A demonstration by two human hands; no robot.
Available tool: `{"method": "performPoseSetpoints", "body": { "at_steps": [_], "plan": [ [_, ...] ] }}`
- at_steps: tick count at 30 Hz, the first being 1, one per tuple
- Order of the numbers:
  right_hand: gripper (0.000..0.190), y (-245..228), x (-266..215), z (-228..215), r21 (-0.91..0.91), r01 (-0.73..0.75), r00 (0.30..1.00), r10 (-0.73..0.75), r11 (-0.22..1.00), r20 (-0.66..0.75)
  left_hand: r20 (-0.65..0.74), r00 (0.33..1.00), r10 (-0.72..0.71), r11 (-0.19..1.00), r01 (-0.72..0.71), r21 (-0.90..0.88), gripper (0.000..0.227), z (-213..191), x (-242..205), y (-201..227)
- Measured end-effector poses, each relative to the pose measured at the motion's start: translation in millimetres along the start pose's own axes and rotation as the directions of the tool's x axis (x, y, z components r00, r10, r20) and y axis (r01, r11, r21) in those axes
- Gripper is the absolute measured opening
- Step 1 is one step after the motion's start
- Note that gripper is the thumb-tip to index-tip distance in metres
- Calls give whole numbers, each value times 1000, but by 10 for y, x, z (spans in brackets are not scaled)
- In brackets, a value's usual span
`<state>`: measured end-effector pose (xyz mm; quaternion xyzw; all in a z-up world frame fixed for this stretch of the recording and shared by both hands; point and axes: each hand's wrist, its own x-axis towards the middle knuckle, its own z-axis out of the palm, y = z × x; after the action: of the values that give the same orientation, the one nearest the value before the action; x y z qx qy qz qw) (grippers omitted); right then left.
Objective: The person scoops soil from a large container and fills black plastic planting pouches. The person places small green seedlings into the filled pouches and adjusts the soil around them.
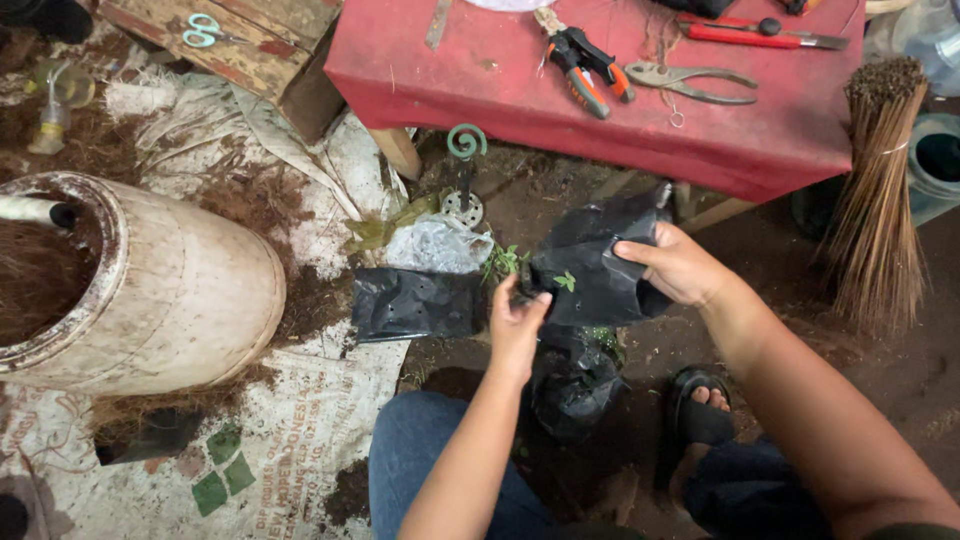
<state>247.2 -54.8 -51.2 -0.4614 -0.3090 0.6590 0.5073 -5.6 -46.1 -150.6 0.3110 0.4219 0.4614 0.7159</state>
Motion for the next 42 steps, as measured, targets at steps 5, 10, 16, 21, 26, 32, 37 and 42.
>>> {"method": "performPoseSetpoints", "body": {
  "at_steps": [5,10,16,21,26,32,37,42],
  "plan": [
    [30,-114,8,-154,-346,-76,991,108,935,76,-201,974,102,981,-64,185,19,-43,113,-350],
    [27,-241,12,-359,-605,-40,990,-52,795,-134,8,844,537,537,-349,768,17,-331,67,-107],
    [32,-332,-3,-422,-126,-72,978,45,989,-206,-174,981,86,979,-52,195,12,-340,215,-75],
    [21,-223,-43,-426,-603,-86,992,11,793,-126,-241,968,-66,997,51,-66,14,-546,301,-261],
    [19,-87,30,-471,-532,-22,1000,13,846,-21,-129,988,86,989,-69,127,17,-623,310,-399],
    [17,-50,53,-578,-517,-68,973,-58,853,-223,-55,973,224,895,-183,406,16,-602,242,-301],
    [20,-194,32,-457,-432,150,980,-192,889,-55,-162,951,264,898,-181,401,20,-570,273,-157],
    [84,-481,-95,-49,-556,446,895,-357,701,268,-248,953,176,947,-95,307,25,-511,207,-40]
  ]
}}
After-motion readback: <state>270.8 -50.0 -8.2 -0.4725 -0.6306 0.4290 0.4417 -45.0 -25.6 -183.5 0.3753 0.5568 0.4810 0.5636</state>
